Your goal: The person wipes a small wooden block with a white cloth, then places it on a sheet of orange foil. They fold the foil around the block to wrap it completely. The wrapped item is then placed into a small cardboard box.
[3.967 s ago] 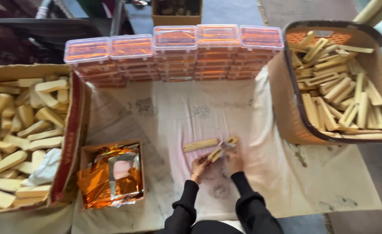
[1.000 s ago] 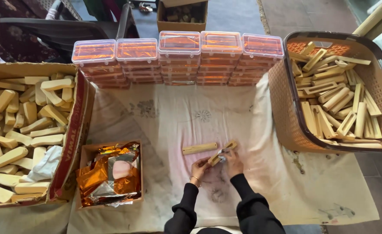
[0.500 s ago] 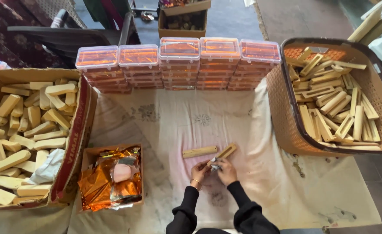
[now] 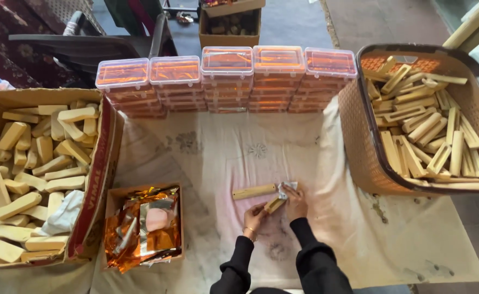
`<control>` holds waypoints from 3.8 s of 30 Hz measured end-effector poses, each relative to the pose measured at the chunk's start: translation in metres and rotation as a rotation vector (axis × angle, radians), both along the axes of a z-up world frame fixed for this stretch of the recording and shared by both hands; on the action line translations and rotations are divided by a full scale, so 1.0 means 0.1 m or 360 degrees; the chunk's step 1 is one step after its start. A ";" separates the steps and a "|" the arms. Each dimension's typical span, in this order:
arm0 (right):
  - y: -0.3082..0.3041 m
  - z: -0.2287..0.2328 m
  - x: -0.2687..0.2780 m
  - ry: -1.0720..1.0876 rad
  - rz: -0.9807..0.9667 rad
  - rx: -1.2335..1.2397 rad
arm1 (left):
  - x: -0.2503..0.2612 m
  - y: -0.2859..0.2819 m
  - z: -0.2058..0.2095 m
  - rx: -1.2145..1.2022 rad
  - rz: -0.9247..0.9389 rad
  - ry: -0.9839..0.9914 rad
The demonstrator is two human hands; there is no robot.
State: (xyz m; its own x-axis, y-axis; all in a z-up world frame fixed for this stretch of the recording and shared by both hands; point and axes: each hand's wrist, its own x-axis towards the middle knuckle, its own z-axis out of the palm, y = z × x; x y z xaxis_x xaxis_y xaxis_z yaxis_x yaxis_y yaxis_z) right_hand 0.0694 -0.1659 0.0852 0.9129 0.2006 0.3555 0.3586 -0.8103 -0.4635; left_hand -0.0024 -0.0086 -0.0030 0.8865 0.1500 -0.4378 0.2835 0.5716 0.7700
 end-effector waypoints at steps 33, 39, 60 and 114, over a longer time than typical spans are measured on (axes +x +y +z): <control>0.04 0.13 0.11 0.0072 -0.0118 -0.0121 | -0.01 0.02 -0.09 0.0006 -0.0046 0.0122; 0.26 -0.12 -0.55 0.0149 -0.0199 0.0239 | 0.02 0.02 -0.14 0.0028 -0.0043 0.0122; -0.23 -0.50 -0.44 0.0104 0.0024 -0.0254 | -0.07 0.01 0.04 0.0039 -0.0042 0.0066; -0.14 -0.14 -0.39 0.0222 0.0275 -0.0162 | -0.06 -0.05 0.11 0.0116 0.0106 0.0105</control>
State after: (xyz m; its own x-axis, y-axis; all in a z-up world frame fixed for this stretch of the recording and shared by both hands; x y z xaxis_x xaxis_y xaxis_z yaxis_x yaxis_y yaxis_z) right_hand 0.0304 -0.1798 0.0709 0.9008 0.3863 0.1985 0.4341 -0.7877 -0.4371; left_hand -0.0080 -0.0134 0.0079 0.8432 0.2409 -0.4805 0.2982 0.5341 0.7911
